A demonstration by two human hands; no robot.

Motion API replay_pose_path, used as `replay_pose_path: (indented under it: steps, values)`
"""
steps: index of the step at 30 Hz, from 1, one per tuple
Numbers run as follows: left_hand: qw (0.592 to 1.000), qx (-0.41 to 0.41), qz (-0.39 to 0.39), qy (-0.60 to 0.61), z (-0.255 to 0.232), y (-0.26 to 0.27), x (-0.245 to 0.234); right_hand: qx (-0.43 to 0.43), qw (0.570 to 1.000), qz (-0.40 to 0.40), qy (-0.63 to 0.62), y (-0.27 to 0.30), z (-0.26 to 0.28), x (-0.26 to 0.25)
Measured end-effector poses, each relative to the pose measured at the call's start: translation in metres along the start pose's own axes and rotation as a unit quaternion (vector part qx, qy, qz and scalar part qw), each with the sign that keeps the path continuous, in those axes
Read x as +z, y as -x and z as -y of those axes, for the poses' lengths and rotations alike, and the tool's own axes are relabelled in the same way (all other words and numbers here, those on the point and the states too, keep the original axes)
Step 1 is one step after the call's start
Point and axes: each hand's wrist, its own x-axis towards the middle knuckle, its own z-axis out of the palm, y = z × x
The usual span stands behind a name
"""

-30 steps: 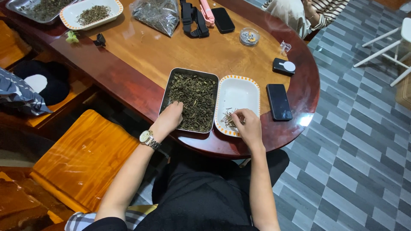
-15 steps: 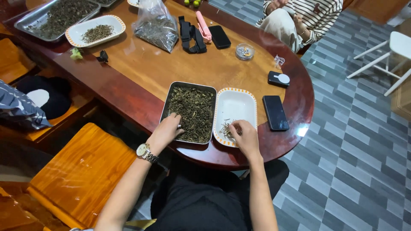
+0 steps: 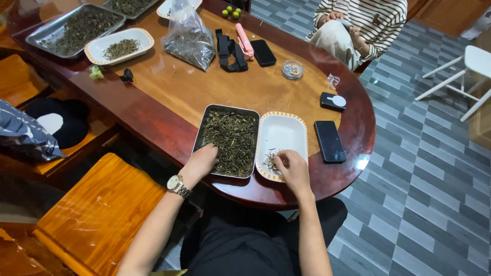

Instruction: Manually sorting dried tea leaves to remove stems and other unwanted materials.

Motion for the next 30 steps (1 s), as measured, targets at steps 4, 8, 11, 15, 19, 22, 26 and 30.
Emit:
replay_pose_path:
  steps: [4, 8, 11, 15, 19, 22, 26, 30]
  values:
    - [1.0, 0.001, -0.02, 0.021, -0.002, 0.003, -0.013, -0.006, 1.0, 0.0, 0.002, -0.001, -0.003, 0.002]
    - [0.998, 0.014, -0.061, 0.021, -0.005, -0.002, -0.011, -0.009, 1.0, -0.005, -0.002, 0.0, -0.002, 0.002]
    - [0.996, 0.003, -0.089, 0.012, -0.016, -0.004, -0.018, -0.013, 1.0, -0.007, 0.001, 0.0, -0.002, 0.003]
    - [0.998, -0.013, -0.061, -0.006, -0.025, -0.004, -0.02, -0.004, 1.0, -0.006, -0.007, 0.002, 0.008, -0.002]
    - [0.998, -0.003, -0.063, 0.009, -0.03, 0.001, -0.024, -0.008, 1.0, -0.009, -0.002, 0.002, 0.002, 0.002]
    - [0.997, 0.007, -0.075, 0.024, -0.031, 0.002, -0.029, -0.013, 1.0, -0.009, -0.002, 0.002, -0.001, 0.004]
    - [0.996, 0.0, -0.076, 0.053, -0.033, 0.003, -0.041, -0.011, 1.0, -0.012, -0.005, 0.002, -0.001, 0.005]
    - [0.996, -0.005, -0.08, 0.048, -0.023, -0.003, -0.027, -0.01, 1.0, -0.005, -0.01, 0.002, -0.002, 0.003]
